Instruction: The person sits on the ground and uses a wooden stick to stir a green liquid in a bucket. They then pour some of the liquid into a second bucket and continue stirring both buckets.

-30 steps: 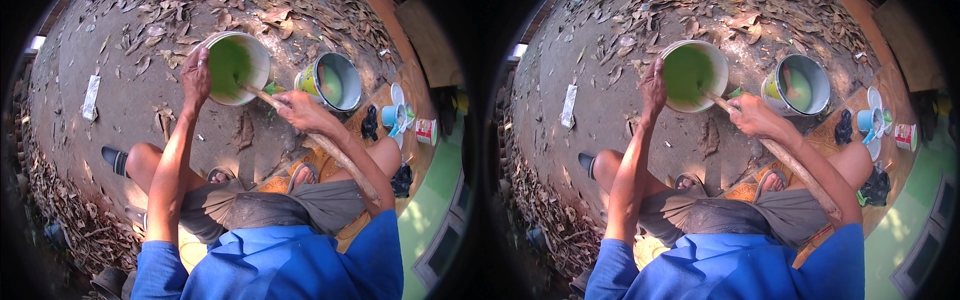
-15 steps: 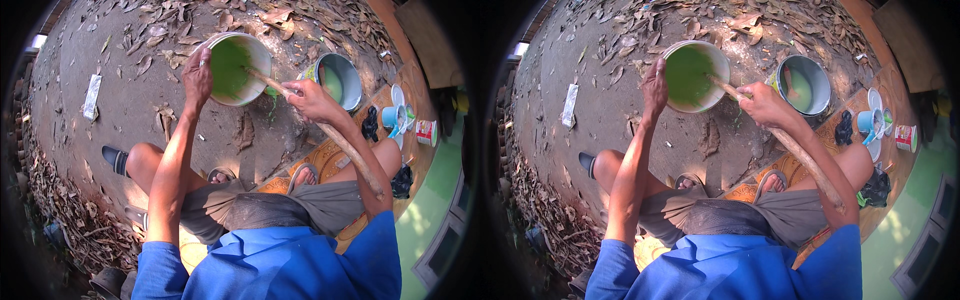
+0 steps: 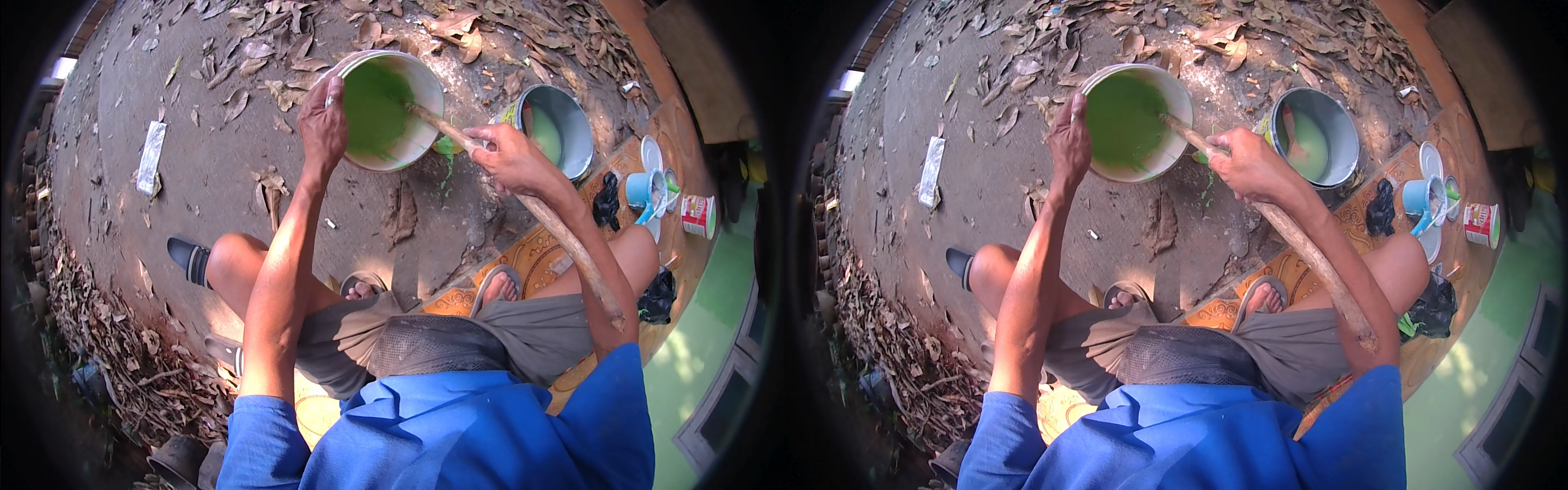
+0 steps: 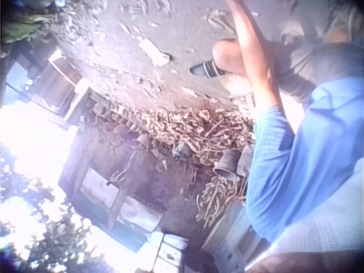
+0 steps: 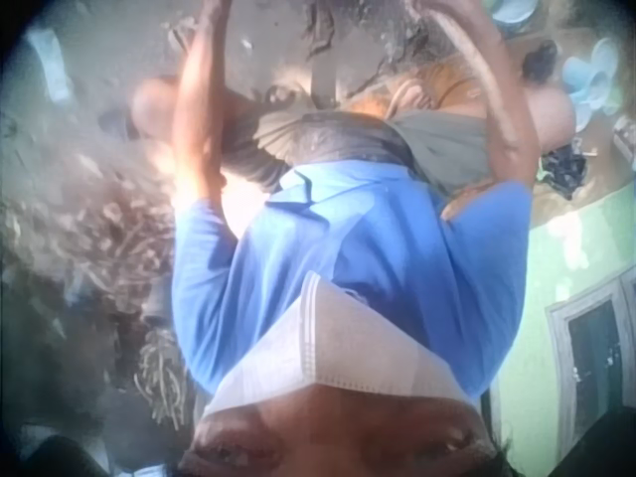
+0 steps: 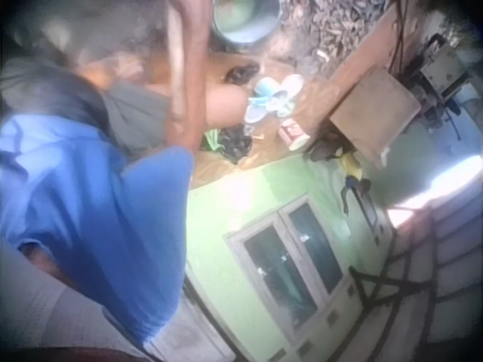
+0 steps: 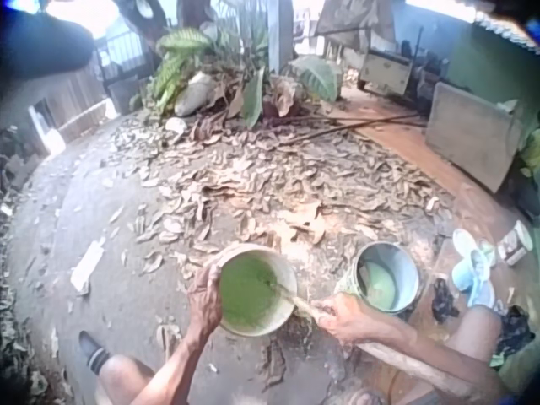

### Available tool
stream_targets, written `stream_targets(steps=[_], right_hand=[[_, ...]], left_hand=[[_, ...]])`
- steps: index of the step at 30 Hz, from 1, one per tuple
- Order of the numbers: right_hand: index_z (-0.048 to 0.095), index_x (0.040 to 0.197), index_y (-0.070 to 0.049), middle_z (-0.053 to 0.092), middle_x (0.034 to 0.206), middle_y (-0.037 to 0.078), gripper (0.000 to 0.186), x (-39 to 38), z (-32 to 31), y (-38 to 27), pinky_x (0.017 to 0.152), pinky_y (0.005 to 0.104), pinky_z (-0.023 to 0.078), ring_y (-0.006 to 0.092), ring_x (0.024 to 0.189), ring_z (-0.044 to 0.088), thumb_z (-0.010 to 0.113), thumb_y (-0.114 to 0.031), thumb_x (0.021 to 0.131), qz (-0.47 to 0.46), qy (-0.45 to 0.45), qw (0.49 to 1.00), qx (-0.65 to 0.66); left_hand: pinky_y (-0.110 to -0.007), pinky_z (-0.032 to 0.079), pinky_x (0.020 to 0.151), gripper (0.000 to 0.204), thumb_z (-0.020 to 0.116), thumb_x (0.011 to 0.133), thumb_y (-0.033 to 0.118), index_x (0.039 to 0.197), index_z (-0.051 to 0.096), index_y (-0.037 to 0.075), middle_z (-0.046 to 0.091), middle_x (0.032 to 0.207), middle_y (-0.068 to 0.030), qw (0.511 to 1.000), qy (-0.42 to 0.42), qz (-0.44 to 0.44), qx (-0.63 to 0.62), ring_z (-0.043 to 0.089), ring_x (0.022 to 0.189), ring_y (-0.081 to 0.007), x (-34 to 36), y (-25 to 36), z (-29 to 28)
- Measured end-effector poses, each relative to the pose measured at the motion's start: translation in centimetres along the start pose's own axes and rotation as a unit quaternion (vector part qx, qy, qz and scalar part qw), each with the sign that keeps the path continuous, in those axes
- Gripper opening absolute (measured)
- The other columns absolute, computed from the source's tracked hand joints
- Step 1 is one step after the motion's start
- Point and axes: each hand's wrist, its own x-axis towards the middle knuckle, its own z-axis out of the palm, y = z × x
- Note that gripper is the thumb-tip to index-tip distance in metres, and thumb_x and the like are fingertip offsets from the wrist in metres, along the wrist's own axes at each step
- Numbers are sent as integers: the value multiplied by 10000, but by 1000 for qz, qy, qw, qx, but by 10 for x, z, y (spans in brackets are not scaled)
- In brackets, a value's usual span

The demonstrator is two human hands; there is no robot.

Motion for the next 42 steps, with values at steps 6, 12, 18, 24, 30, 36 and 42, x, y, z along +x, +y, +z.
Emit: stream_targets(steps=[6, 12, 18, 24, 30, 36, 42], right_hand=[[536, 1273, 26, 559, 605, 70, 402, -6, 21, -5, 393, 305, 447, 128, 428, 542, 527, -135, 905, -41, -106, 993, 28], [543, 1272, 16, 528, 603, 33, 406, 5, 11, -7, 374, 284, 448, 116, 415, 522, 533, -153, 902, -27, -69, 994, 85], [540, 1264, 26, 513, 560, 37, 403, -2, 6, 4, 370, 286, 434, 125, 412, 514, 529, -147, 900, 12, -30, 999, 30], [527, 1275, 27, 534, 622, 53, 404, -7, 26, -5, 366, 266, 433, 111, 420, 515, 535, -137, 905, -7, -130, 988, 83], [529, 1275, 27, 576, 641, 71, 402, -3, 8, -15, 382, 289, 450, 125, 430, 531, 532, -139, 908, 33, -88, 996, 12], [539, 1271, 26, 581, 606, 88, 404, 5, 0, -17, 418, 309, 471, 148, 451, 563, 521, -144, 905, -14, 1, 1000, -16], [554, 1246, 40, 577, 584, 115, 397, -6, 20, -12, 458, 336, 491, 173, 464, 588, 514, -127, 887, -89, -60, 993, -38]], left_hand=[[-345, 464, 858, 489, 453, 979, 456, 1172, 636, 46, 657, 1035, -147, 1000, 5, -5, -21, 612, 964, -230, -1, 1, 3], [-358, 458, 878, 502, 446, 977, 472, 1179, 633, 53, 647, 1069, -153, 1000, 14, -13, 22, 603, 1003, -242, 0, -6, -1], [-356, 456, 883, 492, 454, 976, 460, 1176, 632, 48, 649, 1067, -158, 999, 15, -13, 25, 607, 999, -254, 2, -4, 1], [-345, 458, 872, 492, 458, 978, 455, 1169, 632, 37, 652, 1057, -148, 1000, 18, -18, 8, 608, 983, -238, 1, -3, 0], [-343, 456, 871, 506, 457, 975, 470, 1171, 629, 37, 647, 1056, -149, 999, 23, -21, 4, 605, 977, -234, 0, -9, -5], [-337, 461, 855, 493, 469, 974, 461, 1181, 627, 43, 651, 1052, -139, 1000, 21, -9, 13, 604, 965, -217, 1, -5, 0], [-338, 467, 843, 481, 476, 975, 446, 1175, 629, 37, 664, 1034, -131, 996, 26, -65, -51, 609, 959, -205, 2, -10, -7]])
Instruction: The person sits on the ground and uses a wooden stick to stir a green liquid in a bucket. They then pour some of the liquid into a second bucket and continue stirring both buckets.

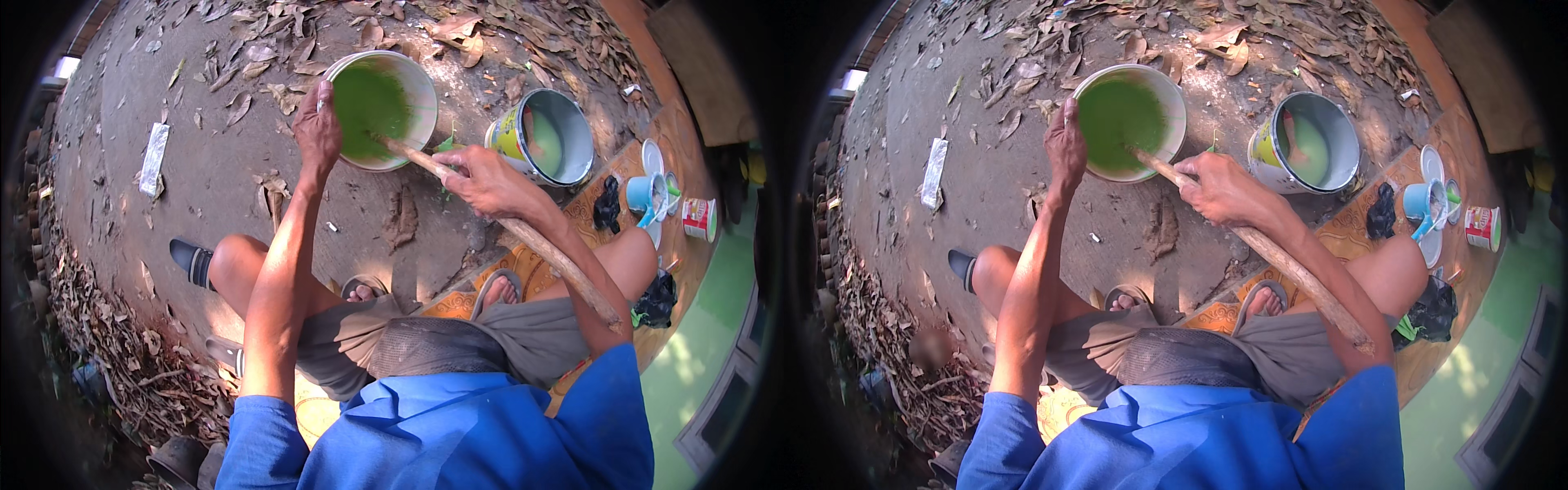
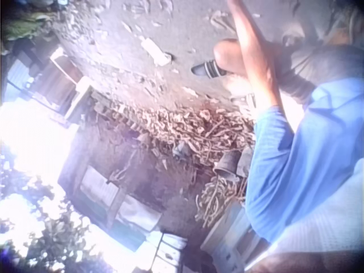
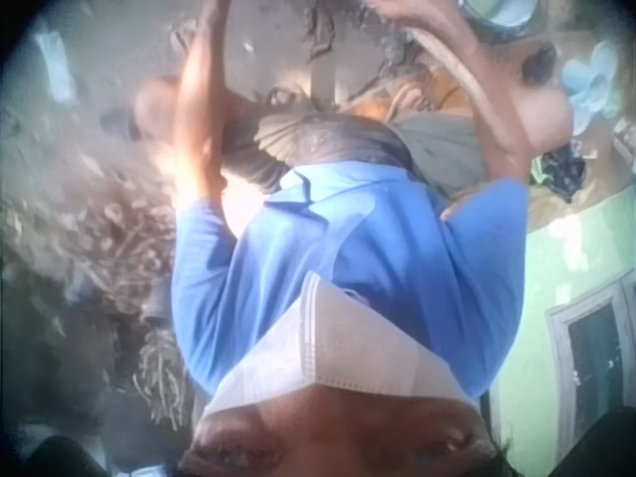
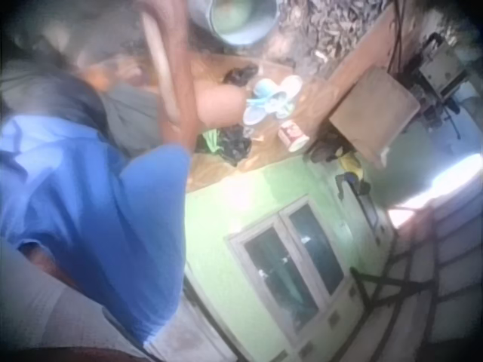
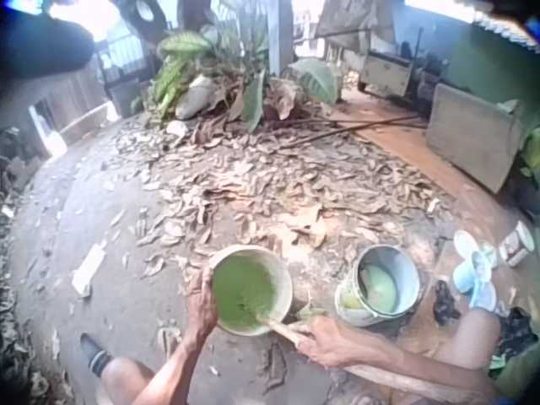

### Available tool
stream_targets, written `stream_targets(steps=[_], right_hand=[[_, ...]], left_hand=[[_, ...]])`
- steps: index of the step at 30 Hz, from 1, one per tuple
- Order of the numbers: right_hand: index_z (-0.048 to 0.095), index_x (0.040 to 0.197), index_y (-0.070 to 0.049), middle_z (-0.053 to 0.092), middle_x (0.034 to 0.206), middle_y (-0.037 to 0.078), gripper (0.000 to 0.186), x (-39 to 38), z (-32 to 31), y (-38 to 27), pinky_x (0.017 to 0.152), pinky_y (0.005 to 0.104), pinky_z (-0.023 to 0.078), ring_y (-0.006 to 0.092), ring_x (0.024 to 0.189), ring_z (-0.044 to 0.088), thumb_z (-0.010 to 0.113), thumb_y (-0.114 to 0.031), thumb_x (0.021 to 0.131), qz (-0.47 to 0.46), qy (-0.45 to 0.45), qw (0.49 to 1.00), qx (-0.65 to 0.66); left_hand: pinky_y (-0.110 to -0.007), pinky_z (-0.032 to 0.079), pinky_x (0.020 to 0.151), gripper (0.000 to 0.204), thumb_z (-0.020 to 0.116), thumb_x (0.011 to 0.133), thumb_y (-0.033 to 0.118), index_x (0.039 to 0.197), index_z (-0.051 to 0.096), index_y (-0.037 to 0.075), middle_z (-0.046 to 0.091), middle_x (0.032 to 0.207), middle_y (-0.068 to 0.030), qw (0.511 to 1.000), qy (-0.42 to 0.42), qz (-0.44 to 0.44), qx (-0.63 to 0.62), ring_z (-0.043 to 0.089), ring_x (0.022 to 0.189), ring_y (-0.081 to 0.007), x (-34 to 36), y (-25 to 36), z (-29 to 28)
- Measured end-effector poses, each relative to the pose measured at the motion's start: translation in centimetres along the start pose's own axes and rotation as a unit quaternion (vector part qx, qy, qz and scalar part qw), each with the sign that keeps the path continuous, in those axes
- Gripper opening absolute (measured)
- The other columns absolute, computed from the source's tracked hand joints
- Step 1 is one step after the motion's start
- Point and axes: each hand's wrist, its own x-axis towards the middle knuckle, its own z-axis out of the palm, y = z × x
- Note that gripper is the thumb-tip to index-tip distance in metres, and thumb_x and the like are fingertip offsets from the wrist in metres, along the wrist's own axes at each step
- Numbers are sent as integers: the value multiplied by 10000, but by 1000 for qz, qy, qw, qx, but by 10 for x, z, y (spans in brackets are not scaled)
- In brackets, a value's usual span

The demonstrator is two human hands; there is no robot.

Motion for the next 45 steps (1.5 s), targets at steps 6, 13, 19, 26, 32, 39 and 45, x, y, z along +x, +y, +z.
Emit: stream_targets(steps=[6, 13, 19, 26, 32, 39, 45], right_hand=[[565, 1229, 25, 576, 624, 119, 374, 3, -11, 2, 478, 349, 462, 179, 484, 566, 537, -121, 885, 31, 64, 995, -67], [561, 1238, 16, 605, 710, 180, 403, -3, 2, 5, 659, 383, 481, 248, 661, 614, 570, -156, 874, -75, 48, 993, -80], [585, 1196, 33, 620, 717, 218, 381, 3, -10, 4, 685, 391, 494, 274, 687, 639, 575, -136, 855, 23, 73, 993, -92], [578, 1204, 34, 618, 748, 213, 380, 0, -2, 13, 659, 387, 482, 274, 649, 623, 561, -133, 863, -37, 38, 993, -101], [542, 1280, -1, 564, 613, 33, 425, 2, 4, -9, 439, 294, 427, 119, 453, 524, 561, -146, 881, 61, -49, 995, 57], [535, 1290, -2, 516, 584, 1, 419, 2, -15, -9, 371, 256, 395, 78, 411, 487, 537, -124, 889, 64, -7, 993, 98], [536, 1286, 5, 518, 593, 13, 415, -1, -21, 13, 385, 260, 399, 86, 430, 495, 544, -109, 886, 91, 71, 993, 29]], left_hand=[[-352, 461, 864, 477, 468, 977, 443, 1167, 632, 38, 661, 1045, -149, 997, -1, 51, 57, 612, 970, -233, -2, 6, 6], [-364, 454, 883, 497, 450, 976, 467, 1176, 631, 49, 651, 1068, -165, 996, -4, 55, 72, 606, 998, -258, -3, 7, 6], [-357, 457, 880, 468, 465, 981, 432, 1176, 631, 40, 654, 1065, -159, 996, -9, 56, 64, 610, 988, -249, -3, 7, 6], [-264, 477, 735, 531, 455, 975, 490, 1228, 602, 47, 659, 934, -50, 995, -16, 74, 66, 575, 841, -111, -7, 13, 11], [-343, 456, 897, 438, 481, 980, 412, 1192, 632, 59, 658, 1089, -139, 997, -23, 56, 42, 604, 1030, -231, -5, 9, 12], [-330, 451, 900, 441, 478, 978, 425, 1194, 631, 73, 650, 1092, -113, 991, -26, 85, 97, 589, 1040, -213, -7, 14, 11], [-290, 479, 787, 482, 469, 974, 469, 1231, 615, 89, 649, 1028, -90, 990, -33, 98, 96, 594, 918, -146, -7, 16, 14]])
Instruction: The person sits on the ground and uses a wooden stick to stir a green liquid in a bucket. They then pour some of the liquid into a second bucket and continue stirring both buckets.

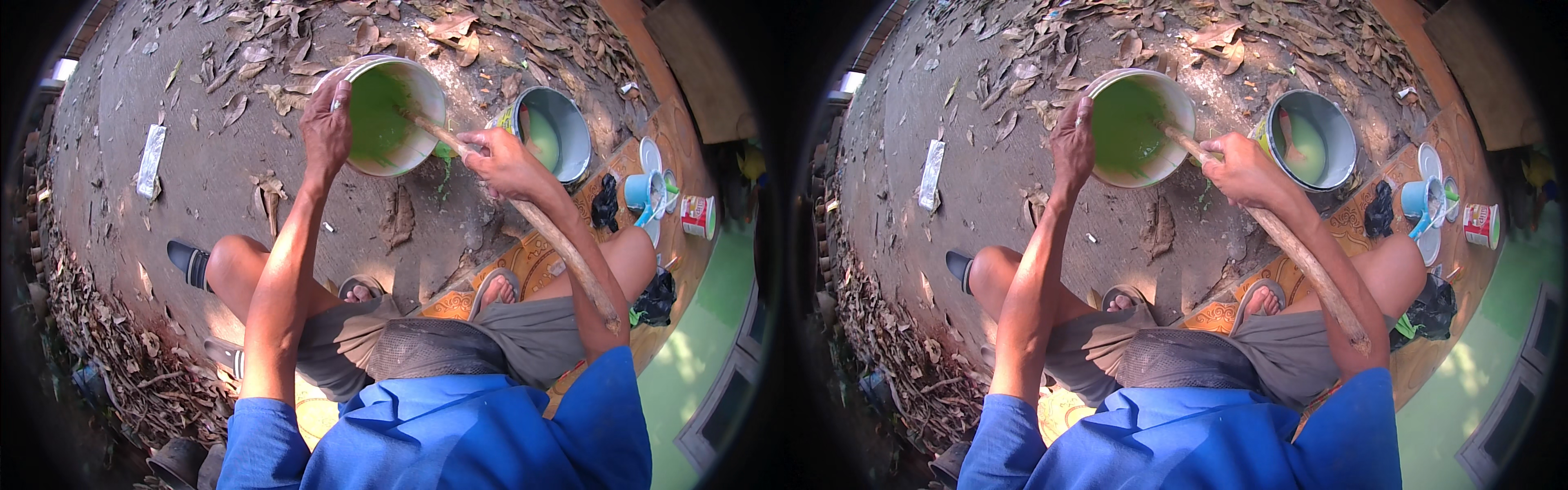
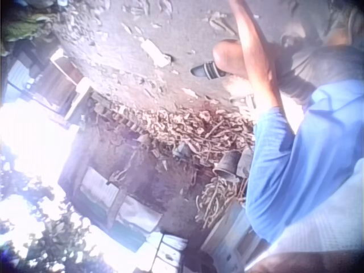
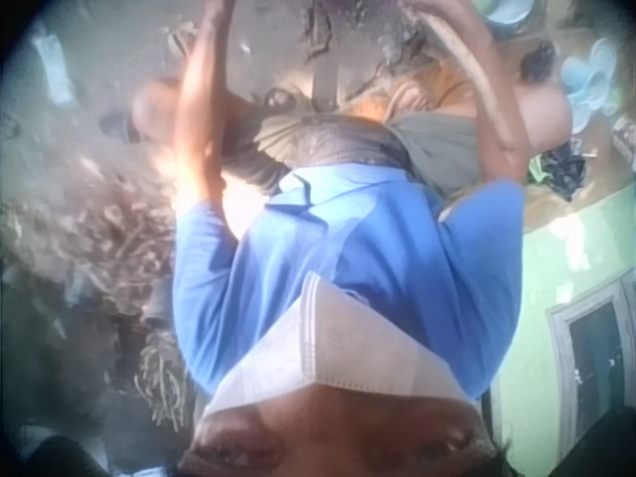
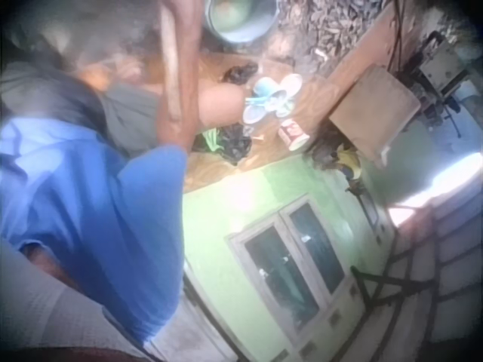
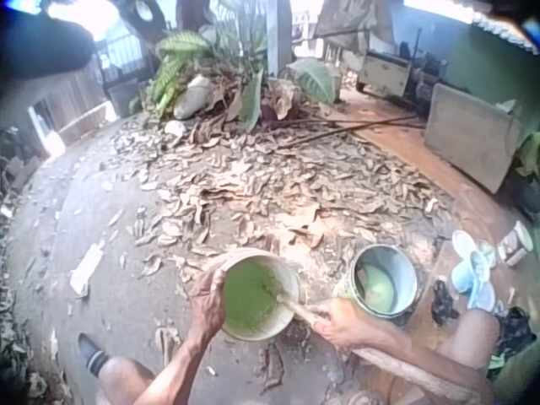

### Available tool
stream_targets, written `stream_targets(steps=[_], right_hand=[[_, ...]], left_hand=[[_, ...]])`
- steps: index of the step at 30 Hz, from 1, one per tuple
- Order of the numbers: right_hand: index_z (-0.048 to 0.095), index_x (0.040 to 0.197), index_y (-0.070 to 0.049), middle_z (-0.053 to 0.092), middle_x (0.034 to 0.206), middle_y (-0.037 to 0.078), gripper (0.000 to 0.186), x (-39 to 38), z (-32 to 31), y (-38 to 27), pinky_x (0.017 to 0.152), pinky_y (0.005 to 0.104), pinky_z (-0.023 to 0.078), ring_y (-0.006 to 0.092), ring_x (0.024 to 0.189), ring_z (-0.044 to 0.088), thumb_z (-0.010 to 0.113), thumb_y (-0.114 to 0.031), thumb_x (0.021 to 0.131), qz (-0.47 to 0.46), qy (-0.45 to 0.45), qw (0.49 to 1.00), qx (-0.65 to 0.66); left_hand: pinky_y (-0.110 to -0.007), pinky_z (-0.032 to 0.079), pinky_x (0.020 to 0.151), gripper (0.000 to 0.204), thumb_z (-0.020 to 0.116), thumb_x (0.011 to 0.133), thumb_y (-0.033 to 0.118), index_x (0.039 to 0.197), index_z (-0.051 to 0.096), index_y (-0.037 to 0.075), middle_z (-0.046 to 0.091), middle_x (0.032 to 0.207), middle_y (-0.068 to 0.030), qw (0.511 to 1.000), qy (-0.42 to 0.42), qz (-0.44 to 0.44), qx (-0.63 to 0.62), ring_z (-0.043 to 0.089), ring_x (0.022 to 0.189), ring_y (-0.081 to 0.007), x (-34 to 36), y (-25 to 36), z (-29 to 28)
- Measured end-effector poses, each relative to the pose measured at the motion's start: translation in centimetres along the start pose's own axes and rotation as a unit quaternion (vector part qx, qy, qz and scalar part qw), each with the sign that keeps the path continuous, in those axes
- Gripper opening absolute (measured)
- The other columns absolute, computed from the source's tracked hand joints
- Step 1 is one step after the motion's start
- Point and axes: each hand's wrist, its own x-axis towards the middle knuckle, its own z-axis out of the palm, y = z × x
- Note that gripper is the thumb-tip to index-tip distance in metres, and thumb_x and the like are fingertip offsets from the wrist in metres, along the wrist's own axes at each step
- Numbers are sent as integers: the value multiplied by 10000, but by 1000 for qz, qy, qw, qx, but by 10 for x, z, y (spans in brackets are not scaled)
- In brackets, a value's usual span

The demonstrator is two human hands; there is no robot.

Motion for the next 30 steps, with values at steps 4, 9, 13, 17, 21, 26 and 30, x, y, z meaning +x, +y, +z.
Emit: stream_targets(steps=[4, 9, 13, 17, 21, 26, 30], right_hand=[[571, 1231, 20, 549, 553, 72, 393, -5, 13, 1, 420, 310, 463, 146, 430, 551, 522, -130, 871, -21, -51, 998, -6], [548, 1267, 3, 561, 589, 61, 404, -7, 23, -7, 387, 286, 431, 117, 426, 533, 548, -147, 892, -20, -116, 993, 14], [536, 1285, -2, 545, 582, 36, 407, -3, 12, -10, 347, 265, 410, 101, 412, 526, 559, -156, 909, 12, -89, 996, -23], [539, 1280, 4, 537, 574, 33, 399, -2, 5, -17, 365, 275, 420, 113, 404, 527, 549, -136, 906, 28, -85, 996, -22], [547, 1271, 6, 536, 572, 42, 395, -4, 2, -21, 380, 281, 426, 111, 406, 526, 539, -125, 898, 7, -55, 998, -27], [556, 1245, 25, 617, 688, 139, 397, 6, 3, -9, 552, 345, 498, 209, 567, 616, 543, -134, 882, -60, 11, 996, -60], [570, 1222, 22, 651, 847, 229, 401, 7, 25, 5, 764, 406, 492, 325, 793, 648, 568, -155, 862, -137, 8, 986, -95]], left_hand=[[-273, 483, 748, 476, 479, 974, 460, 1231, 615, 83, 657, 973, -59, 1000, 4, -9, -16, 584, 867, -120, 2, -6, 2], [-310, 468, 847, 441, 492, 977, 412, 1184, 632, 50, 670, 1039, -106, 996, 15, -52, -67, 604, 952, -176, 2, -6, 1], [-304, 481, 793, 493, 478, 972, 464, 1189, 630, 47, 673, 998, -95, 995, 21, -56, -73, 600, 900, -155, 4, -16, -5], [-301, 487, 763, 511, 474, 968, 483, 1191, 629, 50, 674, 959, -85, 996, 15, -42, -74, 599, 868, -149, 3, -16, -6], [-304, 487, 764, 513, 474, 968, 485, 1187, 630, 48, 673, 955, -88, 997, 20, -40, -69, 599, 866, -152, 2, -14, -8], [-301, 488, 754, 509, 479, 969, 476, 1179, 631, 38, 674, 951, -86, 998, 26, -24, -54, 601, 860, -152, 5, -16, -5], [-242, 476, 685, 488, 483, 979, 445, 1179, 628, 24, 660, 887, -29, 995, 35, -56, -78, 575, 791, -89, 5, -14, -2]])
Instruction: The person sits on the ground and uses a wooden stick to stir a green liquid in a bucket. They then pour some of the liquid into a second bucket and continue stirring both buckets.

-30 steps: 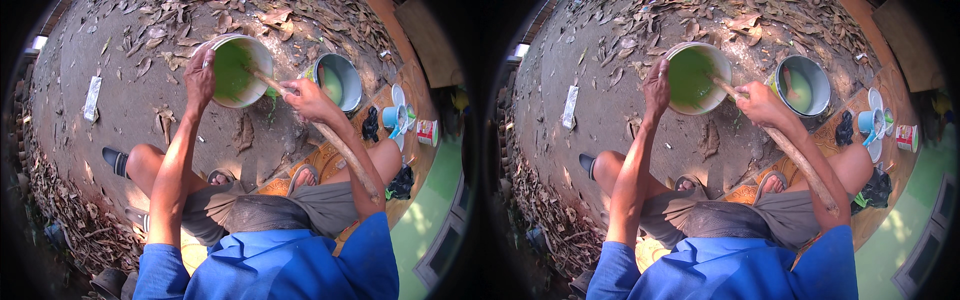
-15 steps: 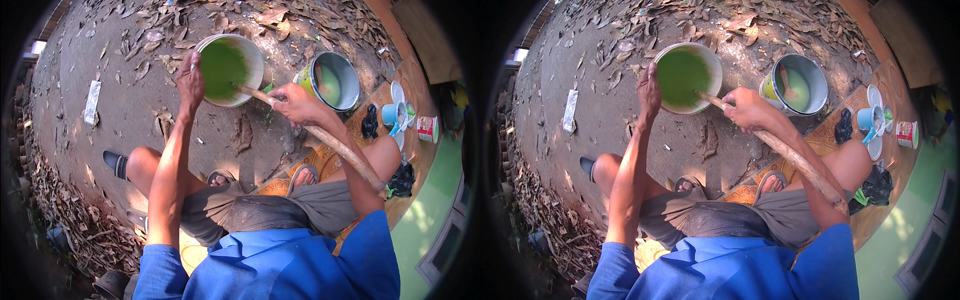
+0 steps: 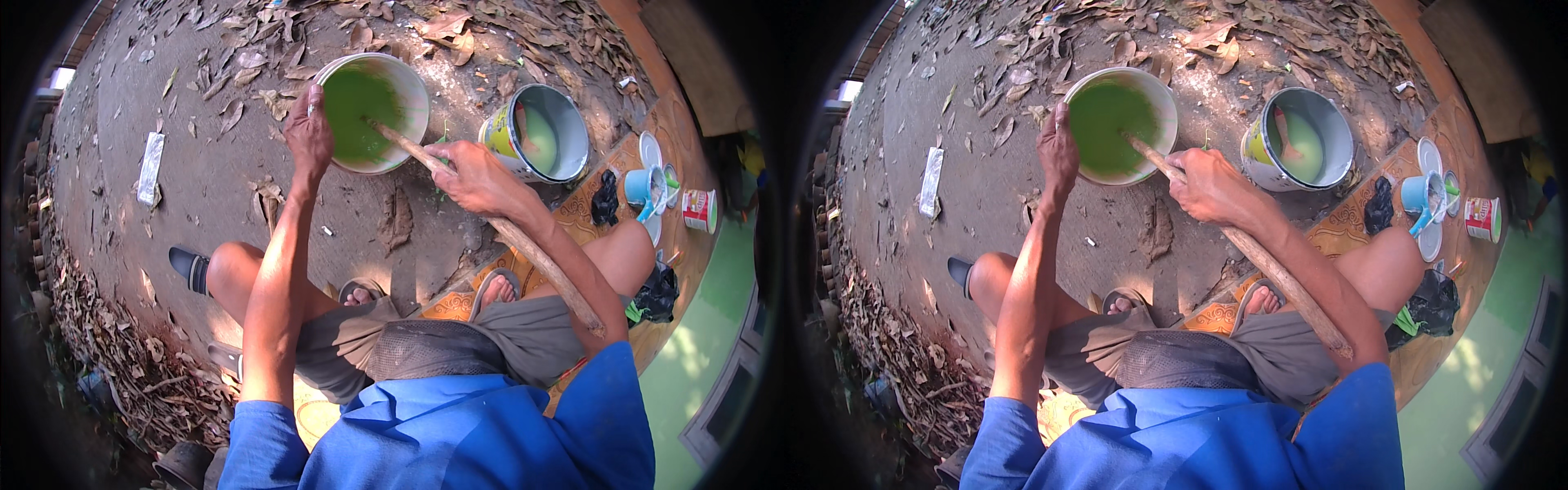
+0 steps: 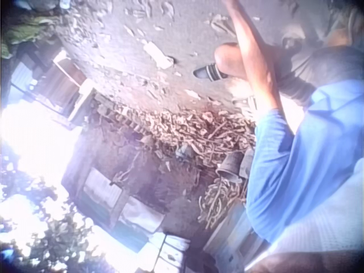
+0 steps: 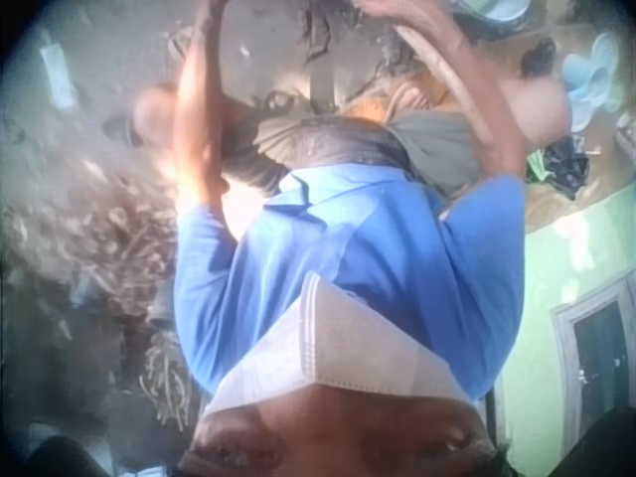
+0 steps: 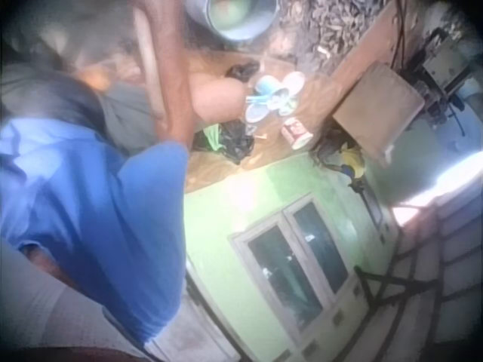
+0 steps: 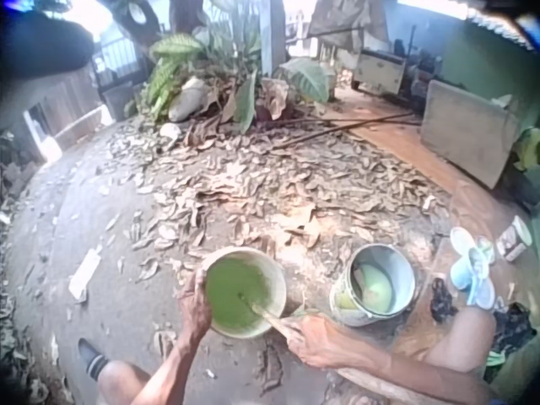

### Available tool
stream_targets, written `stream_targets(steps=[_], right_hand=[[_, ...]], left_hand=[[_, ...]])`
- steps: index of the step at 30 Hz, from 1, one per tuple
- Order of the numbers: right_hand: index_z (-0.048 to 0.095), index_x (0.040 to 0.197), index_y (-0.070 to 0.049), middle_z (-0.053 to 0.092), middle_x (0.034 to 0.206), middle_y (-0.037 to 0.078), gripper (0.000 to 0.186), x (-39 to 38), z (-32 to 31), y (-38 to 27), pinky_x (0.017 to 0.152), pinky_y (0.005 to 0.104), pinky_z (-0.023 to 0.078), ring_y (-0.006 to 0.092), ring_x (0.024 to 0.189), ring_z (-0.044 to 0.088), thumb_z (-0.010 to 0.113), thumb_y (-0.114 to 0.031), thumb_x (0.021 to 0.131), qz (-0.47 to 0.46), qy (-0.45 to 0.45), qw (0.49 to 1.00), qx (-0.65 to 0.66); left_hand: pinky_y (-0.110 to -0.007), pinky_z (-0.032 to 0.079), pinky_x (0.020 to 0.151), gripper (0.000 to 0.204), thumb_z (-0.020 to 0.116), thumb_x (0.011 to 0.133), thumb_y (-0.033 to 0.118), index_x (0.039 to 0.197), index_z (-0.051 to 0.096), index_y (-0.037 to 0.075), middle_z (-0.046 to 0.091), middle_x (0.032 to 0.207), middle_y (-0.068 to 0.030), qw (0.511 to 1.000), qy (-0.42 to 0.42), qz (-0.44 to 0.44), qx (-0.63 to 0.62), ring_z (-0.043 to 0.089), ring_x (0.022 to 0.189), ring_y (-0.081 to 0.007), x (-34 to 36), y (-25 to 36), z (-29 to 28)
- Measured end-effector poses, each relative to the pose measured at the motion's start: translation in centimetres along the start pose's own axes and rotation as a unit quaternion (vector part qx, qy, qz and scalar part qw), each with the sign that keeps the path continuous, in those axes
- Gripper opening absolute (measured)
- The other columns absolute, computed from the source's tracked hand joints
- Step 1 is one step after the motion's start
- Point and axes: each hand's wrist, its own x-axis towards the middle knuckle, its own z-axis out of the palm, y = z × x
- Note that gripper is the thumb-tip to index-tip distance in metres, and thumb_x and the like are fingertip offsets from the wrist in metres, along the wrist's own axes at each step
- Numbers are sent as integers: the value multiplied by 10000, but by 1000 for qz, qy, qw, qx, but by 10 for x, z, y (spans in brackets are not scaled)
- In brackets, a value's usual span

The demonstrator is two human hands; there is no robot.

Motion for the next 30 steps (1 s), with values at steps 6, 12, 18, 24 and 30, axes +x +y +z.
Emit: stream_targets(steps=[6, 12, 18, 24, 30], right_hand=[[571, 1230, 9, 635, 797, 235, 407, -2, -12, -12, 719, 407, 493, 281, 730, 648, 577, -162, 861, 35, -16, 999, -24], [566, 1168, 91, 616, 780, 313, 397, 9, 4, -20, 769, 452, 505, 417, 804, 657, 533, -99, 821, -64, 27, 998, 3], [571, 1205, 43, 620, 752, 268, 419, 7, -10, -22, 683, 414, 496, 336, 683, 645, 549, -141, 829, -1, 7, 1000, -20], [547, 1218, 54, 599, 771, 310, 428, 16, 11, -12, 703, 444, 494, 398, 733, 651, 531, -126, 830, -51, 47, 997, -40], [540, 1218, 56, 612, 810, 321, 418, 14, 5, -23, 739, 469, 495, 442, 802, 636, 533, -105, 832, -39, 32, 999, -20]], left_hand=[[-234, 466, 655, 478, 480, 981, 442, 1169, 634, 31, 655, 870, -19, 1000, 10, -11, -1, 561, 759, -79, 2, -3, -8], [-226, 458, 664, 459, 468, 994, 416, 1188, 626, 32, 655, 899, -13, 1000, 14, -18, -5, 547, 770, -71, 2, -5, -18], [-242, 467, 679, 485, 475, 984, 438, 1180, 630, 23, 662, 882, -18, 1000, 16, -17, -5, 565, 776, -86, 5, -2, -15], [-259, 469, 708, 490, 457, 991, 440, 1174, 629, 19, 656, 934, -40, 999, -2, -18, -32, 553, 815, -98, 4, -7, -2], [-260, 470, 722, 485, 469, 988, 436, 1177, 631, 20, 657, 948, -42, 1000, 12, -13, -8, 560, 834, -106, 7, -7, -23]])
